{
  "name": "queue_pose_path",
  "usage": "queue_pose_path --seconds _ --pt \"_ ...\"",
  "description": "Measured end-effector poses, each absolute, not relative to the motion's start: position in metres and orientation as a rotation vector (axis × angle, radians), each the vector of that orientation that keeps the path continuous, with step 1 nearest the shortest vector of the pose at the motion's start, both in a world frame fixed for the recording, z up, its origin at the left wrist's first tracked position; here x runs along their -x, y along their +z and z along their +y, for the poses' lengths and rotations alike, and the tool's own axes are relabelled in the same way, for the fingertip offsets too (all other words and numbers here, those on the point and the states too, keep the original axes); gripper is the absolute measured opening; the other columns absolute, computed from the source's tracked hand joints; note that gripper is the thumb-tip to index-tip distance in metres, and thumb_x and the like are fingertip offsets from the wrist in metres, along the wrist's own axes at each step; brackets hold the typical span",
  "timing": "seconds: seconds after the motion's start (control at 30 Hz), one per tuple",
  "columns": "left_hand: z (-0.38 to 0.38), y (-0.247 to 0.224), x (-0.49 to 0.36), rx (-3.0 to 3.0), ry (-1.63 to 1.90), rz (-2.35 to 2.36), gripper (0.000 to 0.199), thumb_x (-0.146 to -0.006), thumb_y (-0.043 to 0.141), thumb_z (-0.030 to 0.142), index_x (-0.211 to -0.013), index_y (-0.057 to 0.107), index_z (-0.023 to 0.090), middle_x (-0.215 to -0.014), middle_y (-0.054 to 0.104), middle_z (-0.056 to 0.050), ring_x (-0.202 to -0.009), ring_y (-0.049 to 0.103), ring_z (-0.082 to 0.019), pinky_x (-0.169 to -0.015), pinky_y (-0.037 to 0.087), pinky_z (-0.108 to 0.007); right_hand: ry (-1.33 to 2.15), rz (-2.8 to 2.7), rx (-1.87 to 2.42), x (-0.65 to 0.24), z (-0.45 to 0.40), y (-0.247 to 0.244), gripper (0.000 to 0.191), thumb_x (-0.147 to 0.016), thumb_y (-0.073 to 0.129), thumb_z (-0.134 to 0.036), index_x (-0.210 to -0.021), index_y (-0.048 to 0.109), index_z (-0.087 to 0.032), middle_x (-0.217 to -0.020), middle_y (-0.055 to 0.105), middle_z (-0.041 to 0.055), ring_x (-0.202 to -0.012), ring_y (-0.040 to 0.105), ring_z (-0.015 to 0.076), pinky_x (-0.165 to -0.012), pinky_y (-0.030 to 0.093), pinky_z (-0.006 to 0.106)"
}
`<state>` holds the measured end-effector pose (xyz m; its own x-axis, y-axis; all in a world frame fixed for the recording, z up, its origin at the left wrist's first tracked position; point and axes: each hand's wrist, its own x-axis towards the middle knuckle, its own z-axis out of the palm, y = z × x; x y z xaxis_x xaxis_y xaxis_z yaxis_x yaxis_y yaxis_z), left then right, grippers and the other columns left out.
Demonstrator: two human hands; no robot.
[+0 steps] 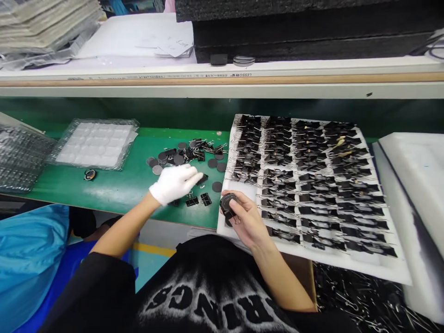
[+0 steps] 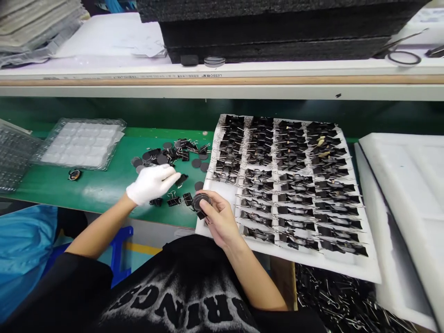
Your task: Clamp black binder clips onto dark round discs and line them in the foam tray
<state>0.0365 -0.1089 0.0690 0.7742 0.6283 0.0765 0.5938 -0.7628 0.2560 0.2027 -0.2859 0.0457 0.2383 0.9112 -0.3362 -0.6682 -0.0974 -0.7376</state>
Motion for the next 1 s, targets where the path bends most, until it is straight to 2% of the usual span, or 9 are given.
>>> queue_pose_path --seconds 0.1,0.17,0.3,0.37,0.43,0.5,0.7,0.87,1.0 --pt "-0.138 0.079 -0.034 -2.315 0.372 0.836 0.047 -0.107 0.034 0.041 -0.067 0.043 0.020 -0.062 0.047 0.003 -0.059 0.047 -0.011 -0.061 0.037 -0.025 1.265 -0.568 1.013 -0.200 -0.286 0.043 0.021 -0.080 0.087 -0.040 -0.097 0.082 -0.029 -0.144 0.066 0.0059 -0.120 0.068 0.0235 -0.104 0.053 0.038" --pt "-0.153 0.085 -0.033 -2.216 0.345 0.784 0.044 -0.108 0.031 0.039 -0.071 0.045 0.020 -0.066 0.052 0.003 -0.061 0.050 -0.011 -0.063 0.039 -0.024 1.250 -0.659 1.017 -0.201 -0.286 0.042 0.018 -0.082 0.086 -0.037 -0.098 0.082 -0.030 -0.136 0.072 0.0065 -0.125 0.066 0.0251 -0.109 0.050 0.041" --pt "-0.162 0.101 -0.027 -2.404 0.147 0.641 0.035 -0.102 0.035 0.031 -0.078 0.056 0.020 -0.069 0.061 0.000 -0.060 0.053 -0.014 -0.062 0.036 -0.028 1.278 -0.756 1.069 -0.212 -0.289 0.041 0.019 -0.080 0.088 -0.037 -0.098 0.084 -0.030 -0.106 0.081 0.0050 -0.100 0.074 0.0227 -0.092 0.059 0.037" --pt "-0.163 0.108 -0.026 -2.506 0.071 0.678 0.031 -0.094 0.048 0.039 -0.069 0.053 0.021 -0.058 0.055 0.001 -0.053 0.049 -0.014 -0.057 0.030 -0.029 1.304 -0.813 1.087 -0.217 -0.290 0.042 0.018 -0.081 0.087 -0.037 -0.097 0.084 -0.030 -0.105 0.081 0.0047 -0.096 0.074 0.0213 -0.087 0.060 0.035" --pt "-0.166 0.112 -0.027 -2.580 0.035 0.779 0.040 -0.086 0.060 0.050 -0.062 0.047 0.021 -0.051 0.048 0.003 -0.049 0.045 -0.013 -0.055 0.026 -0.029 1.323 -0.837 1.094 -0.220 -0.290 0.045 0.017 -0.081 0.087 -0.037 -0.096 0.084 -0.030 -0.106 0.081 0.0049 -0.095 0.075 0.0212 -0.086 0.061 0.034" --pt "-0.169 0.113 -0.029 -2.636 -0.011 0.823 0.045 -0.083 0.062 0.058 -0.062 0.047 0.022 -0.050 0.048 0.003 -0.048 0.045 -0.014 -0.055 0.024 -0.028 1.334 -0.845 1.088 -0.221 -0.289 0.048 0.017 -0.081 0.087 -0.037 -0.095 0.084 -0.029 -0.110 0.080 0.0056 -0.098 0.075 0.0225 -0.087 0.061 0.036" --pt "-0.168 0.104 -0.031 -2.677 -0.212 0.712 0.039 -0.094 0.051 0.052 -0.071 0.053 0.021 -0.054 0.052 0.002 -0.048 0.047 -0.015 -0.053 0.020 -0.029 1.206 -0.957 1.170 -0.233 -0.293 0.058 0.014 -0.085 0.082 -0.036 -0.097 0.082 -0.028 -0.115 0.080 0.0061 -0.108 0.073 0.0239 -0.094 0.058 0.037" --pt "-0.164 0.104 -0.023 -2.607 -0.265 0.570 0.039 -0.102 0.044 0.046 -0.073 0.053 0.021 -0.053 0.047 0.003 -0.047 0.044 -0.014 -0.051 0.024 -0.029 1.137 -1.102 1.441 -0.254 -0.300 0.067 0.020 -0.086 0.079 -0.036 -0.103 0.080 -0.024 -0.097 0.081 0.0052 -0.084 0.074 0.0226 -0.069 0.056 0.032" --pt "-0.165 0.105 -0.021 -2.693 -0.331 0.439 0.043 -0.103 0.042 0.053 -0.080 0.059 0.021 -0.057 0.054 0.001 -0.048 0.050 -0.015 -0.050 0.023 -0.031 1.166 -1.279 1.418 -0.263 -0.301 0.072 0.012 -0.090 0.076 -0.034 -0.095 0.080 -0.024 -0.093 0.081 0.0033 -0.082 0.074 0.0220 -0.069 0.054 0.032"
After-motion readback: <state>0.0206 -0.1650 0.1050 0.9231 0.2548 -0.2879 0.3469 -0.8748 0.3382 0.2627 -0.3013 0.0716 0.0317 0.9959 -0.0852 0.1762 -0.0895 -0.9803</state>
